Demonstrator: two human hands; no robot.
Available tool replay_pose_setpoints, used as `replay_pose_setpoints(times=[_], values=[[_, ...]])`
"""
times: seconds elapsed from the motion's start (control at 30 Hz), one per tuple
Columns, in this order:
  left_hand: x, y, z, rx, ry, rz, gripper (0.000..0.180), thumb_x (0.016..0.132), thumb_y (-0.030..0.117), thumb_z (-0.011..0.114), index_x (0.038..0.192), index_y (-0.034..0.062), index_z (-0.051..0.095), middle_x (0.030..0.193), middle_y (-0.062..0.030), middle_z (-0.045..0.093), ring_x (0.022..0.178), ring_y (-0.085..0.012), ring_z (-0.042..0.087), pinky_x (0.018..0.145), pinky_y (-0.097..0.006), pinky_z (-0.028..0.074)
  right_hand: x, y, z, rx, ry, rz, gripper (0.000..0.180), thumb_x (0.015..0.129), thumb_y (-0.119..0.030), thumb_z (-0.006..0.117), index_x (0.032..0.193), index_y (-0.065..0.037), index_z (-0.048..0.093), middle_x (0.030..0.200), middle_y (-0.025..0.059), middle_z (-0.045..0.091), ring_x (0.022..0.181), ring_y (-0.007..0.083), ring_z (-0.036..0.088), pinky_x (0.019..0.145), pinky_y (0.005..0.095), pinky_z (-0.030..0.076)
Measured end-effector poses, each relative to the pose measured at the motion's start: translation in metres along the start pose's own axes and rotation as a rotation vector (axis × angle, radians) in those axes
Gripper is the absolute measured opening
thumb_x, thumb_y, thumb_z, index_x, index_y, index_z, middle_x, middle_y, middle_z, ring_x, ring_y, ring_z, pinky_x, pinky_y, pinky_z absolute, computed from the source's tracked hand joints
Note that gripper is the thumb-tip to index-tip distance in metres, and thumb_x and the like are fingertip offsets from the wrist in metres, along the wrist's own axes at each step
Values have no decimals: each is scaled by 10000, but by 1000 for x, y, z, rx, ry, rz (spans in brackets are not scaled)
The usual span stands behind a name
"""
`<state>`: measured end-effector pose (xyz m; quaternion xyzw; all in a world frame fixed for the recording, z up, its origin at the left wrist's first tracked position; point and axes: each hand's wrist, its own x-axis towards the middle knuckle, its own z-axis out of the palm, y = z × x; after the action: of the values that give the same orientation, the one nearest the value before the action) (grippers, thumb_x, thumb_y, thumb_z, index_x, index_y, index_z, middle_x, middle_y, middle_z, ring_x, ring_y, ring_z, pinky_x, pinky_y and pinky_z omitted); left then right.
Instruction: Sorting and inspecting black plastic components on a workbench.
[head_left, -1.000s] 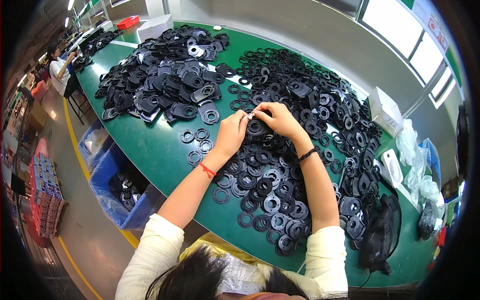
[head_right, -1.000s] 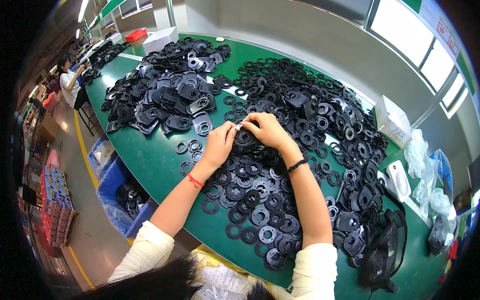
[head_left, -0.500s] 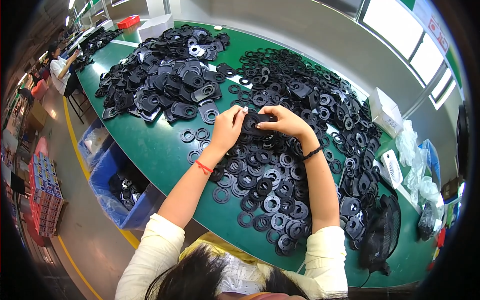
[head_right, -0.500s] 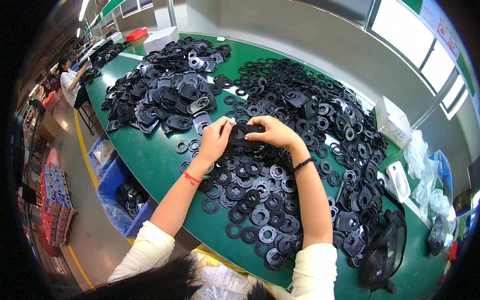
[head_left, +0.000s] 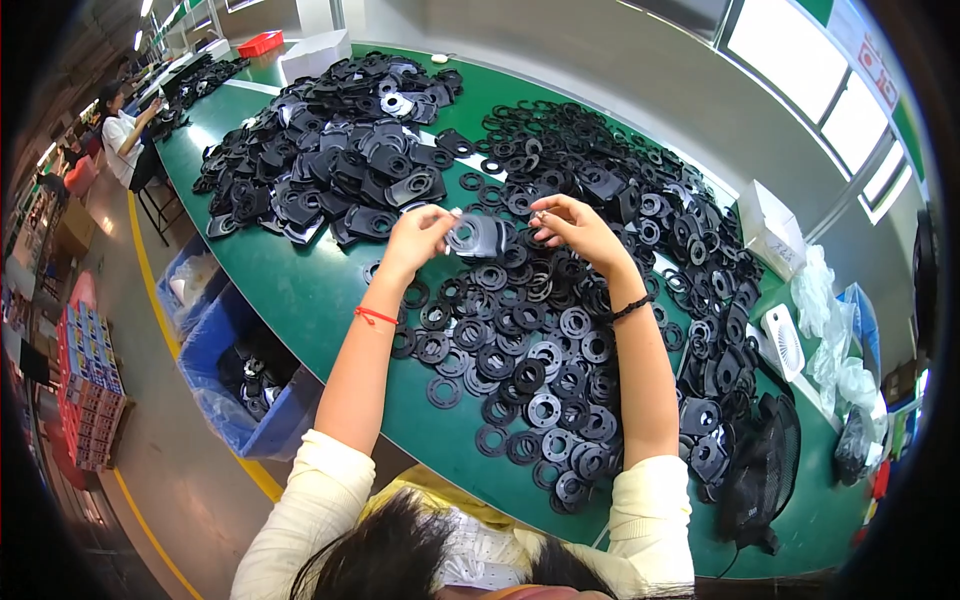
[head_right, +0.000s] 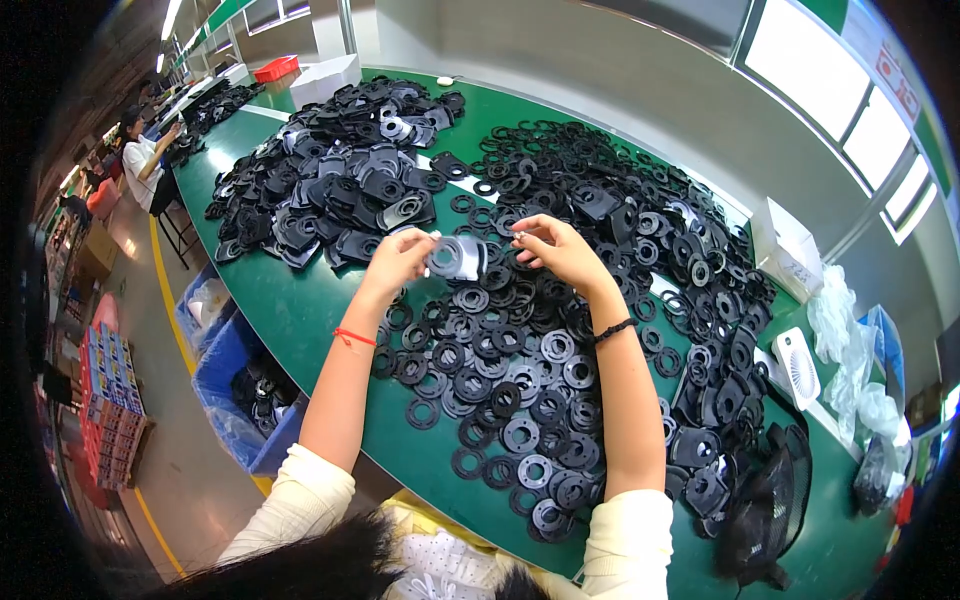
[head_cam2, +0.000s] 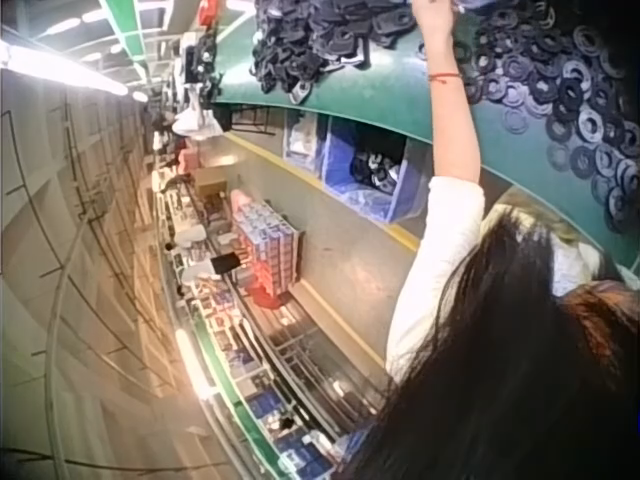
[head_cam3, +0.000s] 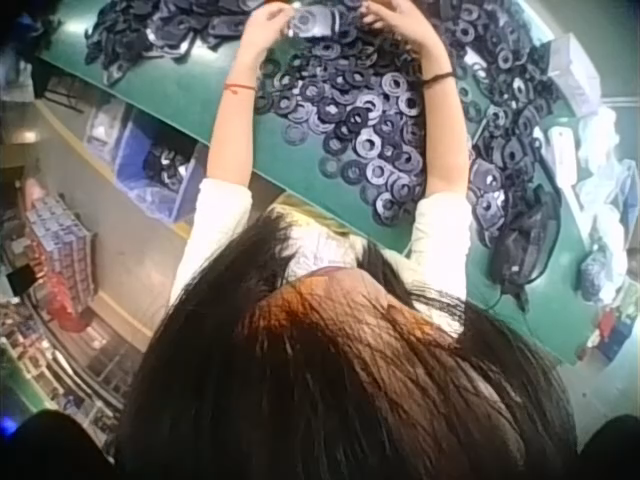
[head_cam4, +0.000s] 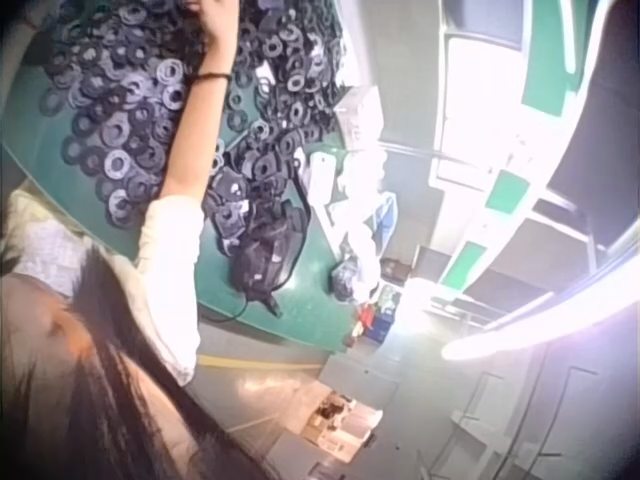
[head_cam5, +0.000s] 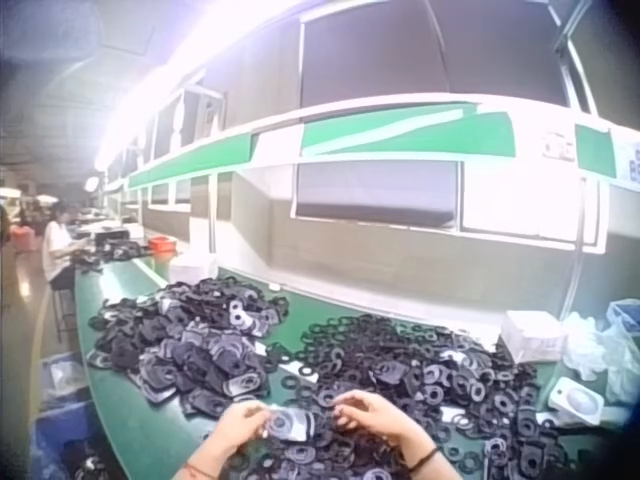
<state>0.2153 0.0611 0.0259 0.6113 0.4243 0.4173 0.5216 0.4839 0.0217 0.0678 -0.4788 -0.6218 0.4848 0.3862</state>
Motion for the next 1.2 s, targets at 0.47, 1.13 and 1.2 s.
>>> replay_pose_setpoints(times=[0.47,1.13,1.2], values=[[1,3,8,-363,192,-9,427,911,252,540,1254,46,391,1099,-133,544,860,-194,626,705,-257,464,-9,36,-33,-1312,1020,-76,360,778,-154,646,1118,-141,530,1036,175,526,967,359,526,805,413,457],[-13,11,45,-805,-113,-160,265,957,263,454,1118,62,515,1103,-72,574,999,-207,576,856,-413,487,-5,-33,40,-734,190,-494,422,743,-83,670,1129,-38,506,1003,151,600,942,301,596,819,362,480],[-12,10,45,-803,-104,-168,226,938,192,480,1114,54,516,1079,-74,583,982,-202,583,850,-422,491,-5,-11,24,-973,341,-372,424,743,-111,686,1132,-59,524,1011,139,564,947,290,571,829,367,462]])
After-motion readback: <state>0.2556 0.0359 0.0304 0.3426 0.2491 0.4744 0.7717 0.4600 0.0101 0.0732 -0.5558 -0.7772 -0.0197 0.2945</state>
